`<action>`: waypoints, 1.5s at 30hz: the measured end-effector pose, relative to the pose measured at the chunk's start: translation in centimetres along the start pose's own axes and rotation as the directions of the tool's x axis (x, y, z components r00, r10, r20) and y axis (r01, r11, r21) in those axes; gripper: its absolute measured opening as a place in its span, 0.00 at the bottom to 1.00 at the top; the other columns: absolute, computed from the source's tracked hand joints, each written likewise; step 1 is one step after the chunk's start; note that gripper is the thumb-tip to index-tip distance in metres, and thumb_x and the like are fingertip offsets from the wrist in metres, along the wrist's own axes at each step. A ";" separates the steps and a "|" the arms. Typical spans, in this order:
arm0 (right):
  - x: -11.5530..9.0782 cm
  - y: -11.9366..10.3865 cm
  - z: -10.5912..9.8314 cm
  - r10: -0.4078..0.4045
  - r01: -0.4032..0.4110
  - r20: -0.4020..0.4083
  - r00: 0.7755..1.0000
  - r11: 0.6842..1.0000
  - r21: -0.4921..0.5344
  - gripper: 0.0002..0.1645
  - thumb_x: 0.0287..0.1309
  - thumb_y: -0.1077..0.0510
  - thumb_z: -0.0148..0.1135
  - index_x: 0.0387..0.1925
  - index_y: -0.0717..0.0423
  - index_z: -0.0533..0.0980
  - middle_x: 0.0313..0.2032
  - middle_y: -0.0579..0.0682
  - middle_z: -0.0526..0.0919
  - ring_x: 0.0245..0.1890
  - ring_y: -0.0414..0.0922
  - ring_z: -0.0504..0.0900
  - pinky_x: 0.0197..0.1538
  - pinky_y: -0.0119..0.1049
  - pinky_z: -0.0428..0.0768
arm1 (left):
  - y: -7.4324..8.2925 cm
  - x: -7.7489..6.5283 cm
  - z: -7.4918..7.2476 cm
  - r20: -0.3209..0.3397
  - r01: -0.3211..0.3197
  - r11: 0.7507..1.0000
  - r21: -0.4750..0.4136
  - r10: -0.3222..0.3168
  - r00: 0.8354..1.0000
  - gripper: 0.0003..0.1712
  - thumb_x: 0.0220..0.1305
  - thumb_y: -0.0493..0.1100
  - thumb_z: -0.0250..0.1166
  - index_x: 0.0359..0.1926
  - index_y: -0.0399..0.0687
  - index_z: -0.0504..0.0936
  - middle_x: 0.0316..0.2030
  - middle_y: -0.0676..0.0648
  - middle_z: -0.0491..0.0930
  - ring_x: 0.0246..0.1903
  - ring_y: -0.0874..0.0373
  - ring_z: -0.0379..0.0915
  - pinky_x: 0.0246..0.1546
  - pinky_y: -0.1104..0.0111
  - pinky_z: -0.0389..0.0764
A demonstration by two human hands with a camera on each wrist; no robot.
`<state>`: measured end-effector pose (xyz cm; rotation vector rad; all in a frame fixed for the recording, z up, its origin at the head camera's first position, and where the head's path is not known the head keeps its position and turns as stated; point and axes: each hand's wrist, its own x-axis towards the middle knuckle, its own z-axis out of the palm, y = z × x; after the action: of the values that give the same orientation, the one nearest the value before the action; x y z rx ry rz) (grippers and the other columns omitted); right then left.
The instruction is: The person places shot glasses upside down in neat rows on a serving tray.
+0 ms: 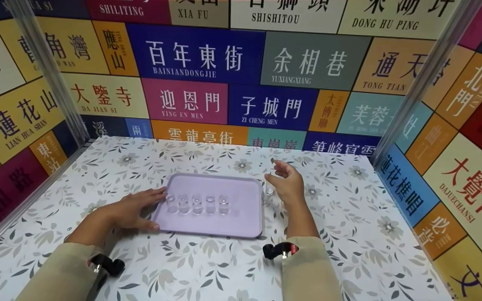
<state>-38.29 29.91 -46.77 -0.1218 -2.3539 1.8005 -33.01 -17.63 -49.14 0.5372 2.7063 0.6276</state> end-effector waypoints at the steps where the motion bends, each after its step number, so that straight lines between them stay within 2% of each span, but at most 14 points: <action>1: 0.0 0.1 -0.1 -0.006 0.006 0.005 1.000 1.000 -0.005 0.41 0.50 0.49 0.77 0.66 0.45 0.72 0.60 0.50 0.77 0.63 0.48 0.73 0.57 0.24 0.77 | 0.0 0.0 0.0 0.001 0.001 1.000 -0.002 -0.001 1.000 0.63 0.34 0.81 0.68 0.73 0.84 0.52 0.76 0.74 0.40 0.80 0.56 0.32 0.76 0.39 0.31; 4: 0.0 0.4 -0.2 -0.009 0.009 0.032 0.999 1.000 0.011 0.42 0.51 0.53 0.76 0.68 0.50 0.70 0.61 0.54 0.75 0.64 0.52 0.72 0.54 0.21 0.76 | 0.1 0.0 0.0 -0.002 0.000 1.000 -0.006 0.000 1.000 0.63 0.34 0.81 0.68 0.73 0.84 0.52 0.76 0.74 0.40 0.80 0.56 0.32 0.76 0.38 0.31; 6: 0.0 0.7 -0.2 0.019 -0.021 0.058 0.998 0.999 0.035 0.43 0.52 0.55 0.75 0.69 0.52 0.68 0.63 0.56 0.73 0.66 0.53 0.70 0.54 0.22 0.76 | 0.1 0.0 0.0 -0.001 0.002 1.000 -0.008 -0.002 1.000 0.63 0.34 0.80 0.69 0.74 0.84 0.52 0.76 0.74 0.41 0.79 0.56 0.32 0.76 0.38 0.31; 12: 0.1 1.9 -0.4 0.148 -0.148 0.113 0.983 0.989 -0.006 0.44 0.53 0.55 0.74 0.71 0.49 0.65 0.66 0.53 0.72 0.64 0.47 0.72 0.58 0.34 0.76 | 0.1 0.0 -0.1 0.001 -0.001 1.000 -0.001 0.001 1.000 0.62 0.35 0.80 0.68 0.74 0.84 0.52 0.76 0.73 0.41 0.80 0.55 0.33 0.76 0.38 0.31; 16: 0.2 2.6 -0.4 0.172 -0.165 0.121 0.978 0.984 -0.065 0.43 0.53 0.54 0.74 0.70 0.51 0.67 0.64 0.52 0.75 0.60 0.46 0.75 0.59 0.39 0.77 | 0.1 0.1 0.0 0.003 0.010 1.000 0.001 -0.010 1.000 0.62 0.34 0.81 0.68 0.73 0.85 0.52 0.76 0.74 0.40 0.79 0.56 0.33 0.76 0.38 0.31; 24: 0.4 3.5 -0.5 0.195 -0.167 0.101 0.976 0.957 -0.237 0.36 0.50 0.51 0.76 0.62 0.49 0.75 0.58 0.54 0.75 0.56 0.48 0.72 0.58 0.36 0.72 | 0.2 0.0 -0.1 0.000 0.023 1.000 -0.005 -0.023 1.000 0.63 0.32 0.80 0.69 0.73 0.87 0.52 0.76 0.74 0.40 0.79 0.56 0.32 0.76 0.38 0.31; 31: 0.4 3.7 -0.3 0.143 -0.089 0.115 0.983 0.920 -0.383 0.33 0.53 0.49 0.72 0.61 0.51 0.77 0.55 0.56 0.79 0.55 0.50 0.76 0.61 0.42 0.75 | 0.1 0.0 -0.2 -0.003 0.016 1.000 -0.008 -0.016 1.000 0.63 0.34 0.80 0.69 0.73 0.85 0.52 0.77 0.73 0.40 0.79 0.56 0.33 0.75 0.38 0.30; 34: 0.3 3.8 -0.2 0.137 -0.074 0.117 0.984 0.897 -0.435 0.32 0.55 0.46 0.71 0.60 0.50 0.77 0.54 0.55 0.80 0.52 0.50 0.77 0.59 0.43 0.76 | 0.2 -0.1 -0.2 -0.003 0.010 1.000 -0.007 -0.010 1.000 0.63 0.34 0.80 0.69 0.74 0.84 0.52 0.77 0.73 0.40 0.79 0.56 0.33 0.75 0.37 0.30; 38: 0.2 3.7 -0.2 0.135 -0.075 0.106 0.985 0.894 -0.441 0.31 0.56 0.45 0.70 0.60 0.50 0.77 0.53 0.54 0.81 0.51 0.50 0.78 0.57 0.42 0.77 | 0.2 -0.1 -0.2 -0.009 -0.001 1.000 -0.012 0.001 1.000 0.63 0.34 0.79 0.70 0.74 0.82 0.53 0.77 0.72 0.41 0.79 0.55 0.34 0.75 0.36 0.30; 45: -0.1 3.5 -0.3 0.163 -0.123 0.083 0.983 0.924 -0.362 0.32 0.55 0.44 0.70 0.60 0.49 0.76 0.56 0.54 0.80 0.58 0.51 0.76 0.63 0.44 0.75 | 0.2 -0.1 -0.1 -0.006 0.003 1.000 -0.014 -0.003 1.000 0.63 0.34 0.78 0.71 0.74 0.82 0.53 0.77 0.72 0.41 0.79 0.53 0.34 0.74 0.35 0.30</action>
<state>-38.25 31.07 -50.04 -0.2527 -2.7987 1.4483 -32.93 -17.51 -48.99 0.5287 2.7056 0.6478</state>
